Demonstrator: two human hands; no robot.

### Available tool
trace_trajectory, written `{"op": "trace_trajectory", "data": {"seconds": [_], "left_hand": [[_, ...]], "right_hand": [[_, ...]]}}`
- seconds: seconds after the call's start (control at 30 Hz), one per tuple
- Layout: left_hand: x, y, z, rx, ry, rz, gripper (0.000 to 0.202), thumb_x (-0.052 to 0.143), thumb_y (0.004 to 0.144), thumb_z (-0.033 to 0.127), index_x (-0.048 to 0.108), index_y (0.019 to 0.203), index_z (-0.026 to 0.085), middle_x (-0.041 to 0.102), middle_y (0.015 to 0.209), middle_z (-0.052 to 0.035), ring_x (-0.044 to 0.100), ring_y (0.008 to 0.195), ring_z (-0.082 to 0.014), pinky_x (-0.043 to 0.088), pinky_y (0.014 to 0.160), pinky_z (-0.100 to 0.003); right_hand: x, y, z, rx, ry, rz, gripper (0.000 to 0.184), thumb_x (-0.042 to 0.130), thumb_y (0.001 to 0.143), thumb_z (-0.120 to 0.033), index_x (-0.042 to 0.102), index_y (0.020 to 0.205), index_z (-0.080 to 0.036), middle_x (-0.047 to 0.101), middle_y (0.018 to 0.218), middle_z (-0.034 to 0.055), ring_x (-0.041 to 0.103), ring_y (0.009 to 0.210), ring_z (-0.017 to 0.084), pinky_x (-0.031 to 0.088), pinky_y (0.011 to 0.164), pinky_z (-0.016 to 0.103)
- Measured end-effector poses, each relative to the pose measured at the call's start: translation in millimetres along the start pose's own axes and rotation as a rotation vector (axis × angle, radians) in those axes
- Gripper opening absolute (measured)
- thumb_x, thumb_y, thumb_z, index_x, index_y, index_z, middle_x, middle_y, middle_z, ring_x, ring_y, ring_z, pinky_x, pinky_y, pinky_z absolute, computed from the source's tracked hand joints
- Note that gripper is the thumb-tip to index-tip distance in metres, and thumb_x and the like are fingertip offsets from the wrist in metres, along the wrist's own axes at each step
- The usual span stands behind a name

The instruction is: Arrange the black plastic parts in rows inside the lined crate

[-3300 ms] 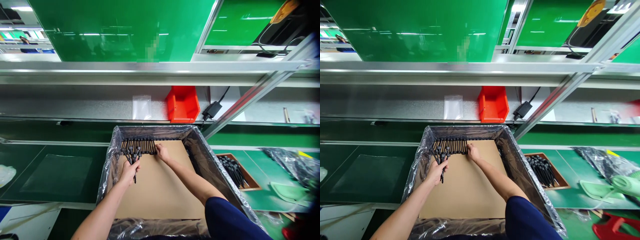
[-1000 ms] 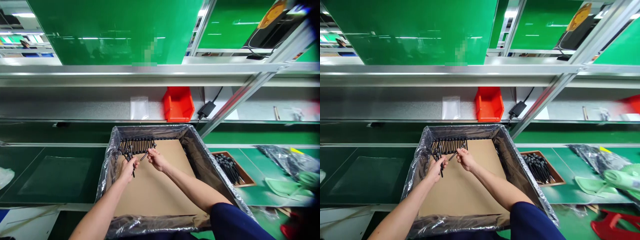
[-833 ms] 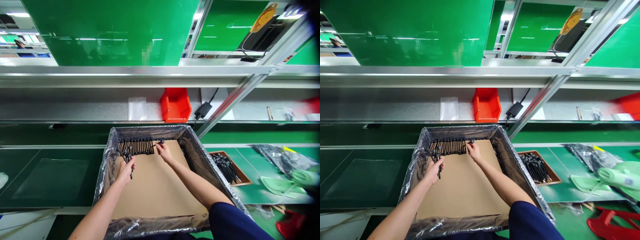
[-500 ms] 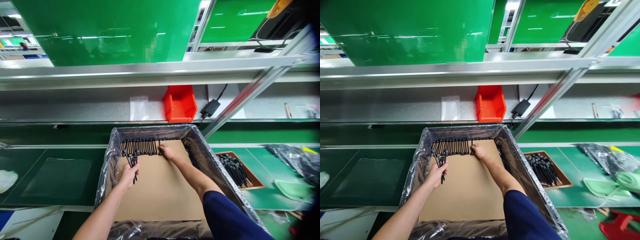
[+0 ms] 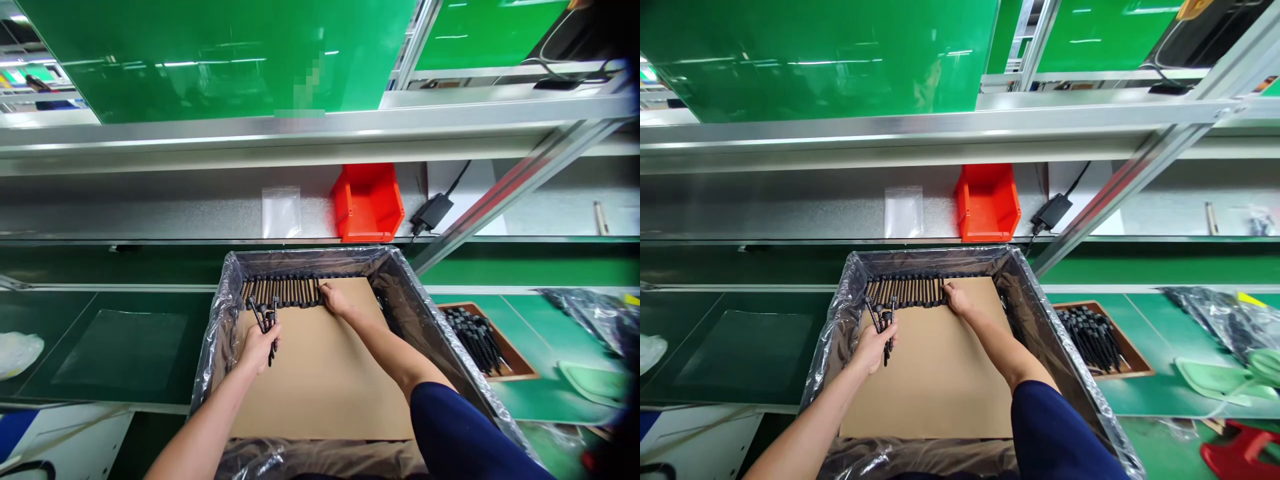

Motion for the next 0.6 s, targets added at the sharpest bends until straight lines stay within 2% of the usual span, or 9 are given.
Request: {"op": "trace_trajectory", "data": {"seconds": [0.1, 0.17, 0.2, 0.23, 0.3, 0.33, 0.4, 0.5, 0.6], "left_hand": [[-0.2, 2, 0, 0.053, 0.009, 0.003, 0.052, 0.081, 0.053, 0.052, 0.066, 0.08, 0.011, 0.057, 0.058, -0.0007, 0.051, 0.051, -0.0107, 0.039, 0.049, -0.022], [-0.7, 4, -2, 0.085, 0.024, 0.017, 0.048, 0.08, 0.055, 0.051, 0.065, 0.076, 0.011, 0.058, 0.059, -0.0015, 0.051, 0.052, -0.0112, 0.039, 0.049, -0.023], [-0.8, 5, -3, 0.096, 0.033, 0.019, 0.045, 0.08, 0.056, 0.05, 0.065, 0.074, 0.011, 0.058, 0.06, -0.0019, 0.051, 0.052, -0.0111, 0.039, 0.049, -0.023], [-0.7, 5, -5, 0.104, 0.042, 0.014, 0.043, 0.079, 0.057, 0.049, 0.065, 0.072, 0.011, 0.059, 0.06, -0.0022, 0.051, 0.052, -0.0109, 0.039, 0.05, -0.023], [0.3, 6, -7, 0.114, 0.067, -0.019, 0.039, 0.078, 0.059, 0.047, 0.065, 0.071, 0.012, 0.06, 0.061, -0.0028, 0.051, 0.051, -0.0103, 0.038, 0.049, -0.022], [1.0, 5, -7, 0.117, 0.082, -0.043, 0.038, 0.078, 0.06, 0.046, 0.066, 0.073, 0.012, 0.061, 0.062, -0.0029, 0.05, 0.051, -0.0101, 0.038, 0.049, -0.022], [2.5, 3, -7, 0.123, 0.117, -0.078, 0.039, 0.078, 0.06, 0.045, 0.068, 0.077, 0.011, 0.062, 0.064, -0.003, 0.049, 0.051, -0.01, 0.037, 0.047, -0.021], [4.8, -2, -3, 0.123, 0.174, -0.093, 0.039, 0.079, 0.059, 0.044, 0.068, 0.079, 0.012, 0.061, 0.063, -0.0019, 0.048, 0.05, -0.0101, 0.036, 0.045, -0.021], [7.8, -6, -1, 0.112, 0.206, -0.122, 0.04, 0.079, 0.058, 0.046, 0.067, 0.076, 0.012, 0.061, 0.064, -0.0022, 0.05, 0.051, -0.0105, 0.035, 0.044, -0.021]], "right_hand": [[-10, -7, -11, 0.128, 0.158, 0.123, 0.022, 0.046, 0.084, -0.015, 0.066, 0.093, -0.016, 0.063, 0.093, 0.0098, 0.057, 0.081, 0.018, 0.044, 0.075, 0.027], [-16, -17, -32, 0.183, 0.289, 0.218, 0.021, 0.047, 0.086, -0.023, 0.066, 0.091, -0.017, 0.064, 0.091, 0.0088, 0.058, 0.084, 0.019, 0.045, 0.077, 0.028], [-16, -23, -46, 0.198, 0.395, 0.216, 0.022, 0.047, 0.086, -0.028, 0.067, 0.089, -0.018, 0.065, 0.089, 0.0082, 0.059, 0.083, 0.019, 0.045, 0.075, 0.028], [-14, -29, -64, 0.203, 0.523, 0.176, 0.024, 0.048, 0.087, -0.034, 0.067, 0.087, -0.018, 0.065, 0.087, 0.0075, 0.059, 0.08, 0.019, 0.046, 0.072, 0.028], [-6, -45, -105, 0.214, 0.923, -0.051, 0.034, 0.054, 0.083, -0.049, 0.067, 0.085, -0.017, 0.065, 0.081, 0.0057, 0.058, 0.069, 0.017, 0.046, 0.061, 0.028], [-2, -54, -126, 0.217, 1.093, -0.162, 0.038, 0.059, 0.079, -0.053, 0.068, 0.086, -0.017, 0.066, 0.081, 0.0051, 0.057, 0.067, 0.015, 0.045, 0.059, 0.027], [2, -70, -162, 0.258, 1.318, -0.273, 0.04, 0.066, 0.074, -0.055, 0.068, 0.084, -0.017, 0.064, 0.076, 0.0033, 0.055, 0.065, 0.013, 0.042, 0.056, 0.024], [4, -84, -189, 0.417, 1.482, -0.252, 0.037, 0.075, 0.066, -0.049, 0.067, 0.081, -0.017, 0.062, 0.069, 0.0, 0.051, 0.059, 0.009, 0.035, 0.052, 0.02], [2, -83, -188, 0.504, 1.561, -0.197, 0.035, 0.08, 0.06, -0.043, 0.062, 0.075, -0.017, 0.063, 0.071, -0.0008, 0.049, 0.057, 0.007, 0.032, 0.051, 0.018]]}}
Point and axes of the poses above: each hand's wrist, its own y-axis towards the middle knuckle, its own x-axis out of the palm, z = x × y, the point moved 3 cm from there along y, towards the middle knuckle
